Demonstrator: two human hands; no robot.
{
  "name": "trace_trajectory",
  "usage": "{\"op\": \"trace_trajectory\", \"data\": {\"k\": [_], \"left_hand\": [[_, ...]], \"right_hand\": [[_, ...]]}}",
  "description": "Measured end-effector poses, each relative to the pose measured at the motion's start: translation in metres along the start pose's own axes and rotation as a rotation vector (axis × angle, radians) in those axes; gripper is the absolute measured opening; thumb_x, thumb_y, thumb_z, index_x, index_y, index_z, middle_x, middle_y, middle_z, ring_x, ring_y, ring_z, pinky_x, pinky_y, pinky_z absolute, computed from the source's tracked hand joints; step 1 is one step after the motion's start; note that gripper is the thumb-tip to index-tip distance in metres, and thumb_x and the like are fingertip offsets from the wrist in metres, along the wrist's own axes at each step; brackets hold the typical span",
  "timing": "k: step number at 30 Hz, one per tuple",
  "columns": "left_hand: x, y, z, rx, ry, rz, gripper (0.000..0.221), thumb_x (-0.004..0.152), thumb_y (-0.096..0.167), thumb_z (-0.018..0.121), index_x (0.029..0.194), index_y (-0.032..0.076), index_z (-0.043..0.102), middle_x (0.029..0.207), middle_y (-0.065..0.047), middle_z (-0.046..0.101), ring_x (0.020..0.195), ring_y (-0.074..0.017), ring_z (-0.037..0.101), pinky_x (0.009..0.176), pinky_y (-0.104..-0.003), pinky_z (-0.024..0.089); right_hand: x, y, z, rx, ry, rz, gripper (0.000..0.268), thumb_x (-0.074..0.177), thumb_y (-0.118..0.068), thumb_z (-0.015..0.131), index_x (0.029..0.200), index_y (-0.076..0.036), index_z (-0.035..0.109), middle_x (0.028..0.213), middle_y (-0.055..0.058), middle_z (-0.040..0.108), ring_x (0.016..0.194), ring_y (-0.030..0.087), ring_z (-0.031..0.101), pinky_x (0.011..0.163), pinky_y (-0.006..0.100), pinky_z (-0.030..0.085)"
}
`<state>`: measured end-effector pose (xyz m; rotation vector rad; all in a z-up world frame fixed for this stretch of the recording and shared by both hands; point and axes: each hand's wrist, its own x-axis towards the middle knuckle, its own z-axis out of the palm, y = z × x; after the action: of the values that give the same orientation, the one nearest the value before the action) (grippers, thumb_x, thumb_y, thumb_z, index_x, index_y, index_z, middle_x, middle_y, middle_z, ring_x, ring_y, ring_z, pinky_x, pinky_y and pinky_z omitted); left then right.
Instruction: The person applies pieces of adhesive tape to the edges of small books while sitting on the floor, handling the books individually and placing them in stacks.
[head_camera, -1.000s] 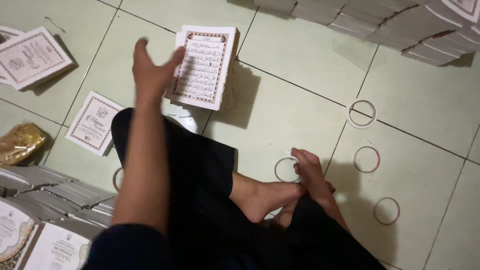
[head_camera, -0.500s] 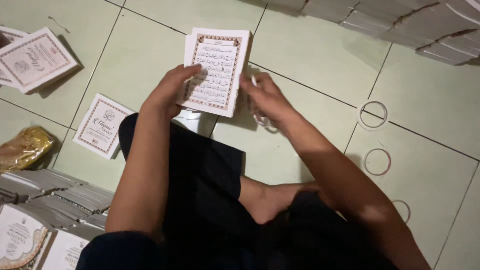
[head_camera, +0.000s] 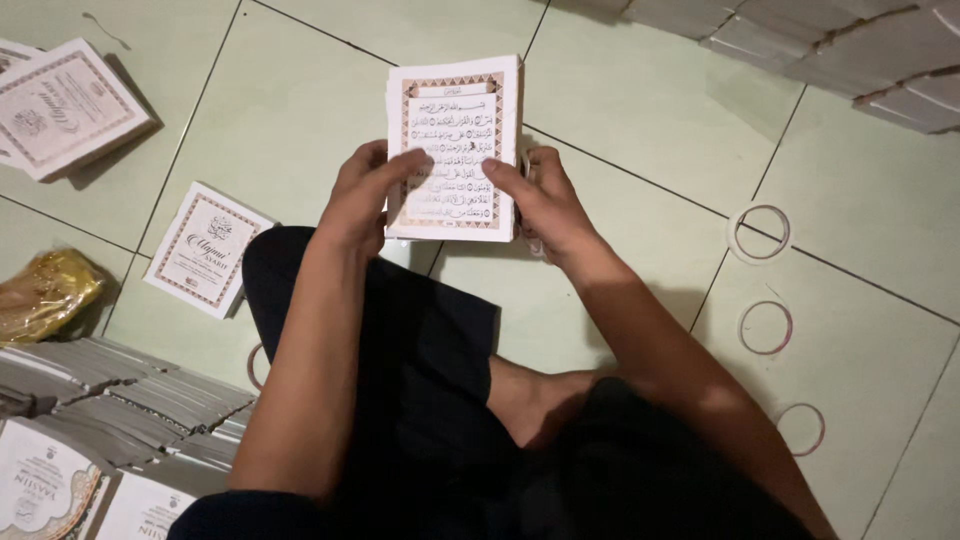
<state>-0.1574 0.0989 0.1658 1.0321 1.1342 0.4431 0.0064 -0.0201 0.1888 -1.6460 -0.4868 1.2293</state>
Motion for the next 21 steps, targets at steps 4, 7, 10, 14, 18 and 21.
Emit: {"op": "trace_trajectory", "data": {"k": [4,7,10,14,18,21], "left_hand": [[0.017,0.017,0.000,0.221,-0.001,-0.091,0.129,0.082,0.056,0.087,0.162,-0.006,0.008,0.159,-0.039,0.023,0.145,-0.0625,0.024,0.099,-0.087,0.021],[0.012,0.039,0.011,0.464,0.042,0.012,0.135,0.084,0.053,0.094,0.162,-0.002,-0.002,0.158,-0.039,0.028,0.143,-0.0595,0.032,0.101,-0.085,0.026],[-0.004,0.059,0.022,0.561,-0.050,0.074,0.154,0.068,0.050,0.102,0.159,-0.005,-0.010,0.153,-0.041,0.039,0.142,-0.0576,0.040,0.112,-0.073,0.032],[0.016,0.051,0.012,0.662,0.068,0.074,0.125,0.070,0.054,0.096,0.161,0.006,0.025,0.134,-0.029,0.063,0.127,-0.0459,0.060,0.105,-0.060,0.049],[0.080,-0.008,-0.044,-0.297,0.274,-0.023,0.056,0.100,0.034,0.054,0.150,0.013,0.041,0.113,-0.027,0.072,0.089,-0.0425,0.078,0.077,-0.047,0.070],[-0.003,0.034,-0.003,-0.190,0.091,-0.215,0.121,0.080,0.088,0.028,0.162,-0.001,0.019,0.169,-0.026,0.020,0.158,-0.0437,0.014,0.130,-0.059,0.010]], "right_hand": [[0.010,0.010,0.003,0.045,0.015,-0.082,0.081,0.085,-0.050,0.080,0.129,0.006,0.041,0.091,0.010,0.055,0.080,0.017,0.057,0.061,0.028,0.051],[0.017,0.020,-0.001,-0.010,0.007,-0.128,0.081,0.088,-0.052,0.080,0.128,0.005,0.040,0.091,0.010,0.057,0.082,0.019,0.058,0.059,0.030,0.050],[0.006,0.010,-0.001,-0.022,0.018,-0.099,0.082,0.085,-0.056,0.079,0.125,0.005,0.042,0.082,0.006,0.053,0.070,0.016,0.056,0.046,0.027,0.042],[0.024,0.025,-0.004,-0.038,0.035,-0.127,0.073,0.087,-0.043,0.080,0.126,0.006,0.043,0.083,0.008,0.054,0.066,0.016,0.056,0.042,0.025,0.041],[0.029,0.028,-0.004,-0.179,0.081,-0.044,0.097,0.081,-0.058,0.080,0.141,0.007,0.043,0.122,0.033,0.059,0.117,0.039,0.062,0.088,0.050,0.053],[0.012,0.007,0.005,-0.155,0.074,0.017,0.100,0.076,-0.058,0.081,0.142,0.005,0.042,0.121,0.028,0.057,0.120,0.037,0.060,0.096,0.047,0.051]]}}
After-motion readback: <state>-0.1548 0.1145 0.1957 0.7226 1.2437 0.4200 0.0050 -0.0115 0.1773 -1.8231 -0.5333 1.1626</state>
